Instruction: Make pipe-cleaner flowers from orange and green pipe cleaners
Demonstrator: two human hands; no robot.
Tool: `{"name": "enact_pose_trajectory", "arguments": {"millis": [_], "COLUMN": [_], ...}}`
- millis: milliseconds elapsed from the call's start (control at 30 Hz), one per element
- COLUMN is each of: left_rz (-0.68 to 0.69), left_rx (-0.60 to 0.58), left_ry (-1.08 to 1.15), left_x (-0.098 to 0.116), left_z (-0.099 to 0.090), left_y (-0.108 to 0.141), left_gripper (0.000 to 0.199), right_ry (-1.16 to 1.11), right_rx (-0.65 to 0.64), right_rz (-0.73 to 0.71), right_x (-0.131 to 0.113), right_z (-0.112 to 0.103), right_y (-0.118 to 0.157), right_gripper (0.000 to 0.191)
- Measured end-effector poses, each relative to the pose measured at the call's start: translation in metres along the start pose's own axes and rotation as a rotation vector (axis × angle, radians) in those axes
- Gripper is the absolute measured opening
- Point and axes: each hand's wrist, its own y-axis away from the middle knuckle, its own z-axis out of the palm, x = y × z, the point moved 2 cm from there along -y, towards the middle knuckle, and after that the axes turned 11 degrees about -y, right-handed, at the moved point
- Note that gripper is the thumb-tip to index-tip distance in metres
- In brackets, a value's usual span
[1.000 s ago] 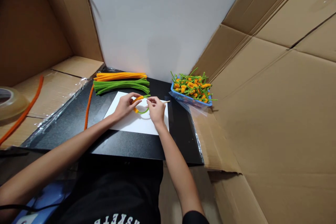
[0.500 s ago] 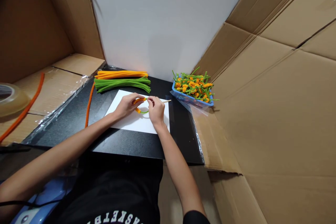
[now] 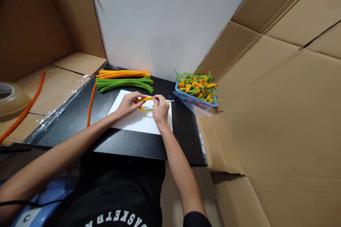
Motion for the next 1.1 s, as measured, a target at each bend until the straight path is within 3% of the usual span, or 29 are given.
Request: {"name": "enact_pose_trajectory", "arguments": {"millis": [433,800,1100], "left_rz": [0.064,0.018,0.009], "left_rx": [-0.044,-0.029,0.005], "left_ry": [-0.016,0.005,0.014], "left_x": [0.0007,0.0028,0.0031], "left_z": [0.0034,0.0052,0.0076], "left_y": [0.0011,0.0016,0.0029], "left_gripper": [0.027,0.029,0.032], "right_ry": [-0.012,-0.090,-0.109], "right_rx": [0.021,0.028,0.047], "right_rz": [0.090,0.195,0.199], "right_x": [0.0034,-0.0005,0.0052], "right_z": [0.0015,0.0029,-0.0002], "right_y": [0.0018,0.0028,0.0013], "right_gripper": [0.012,0.011,0.013]}}
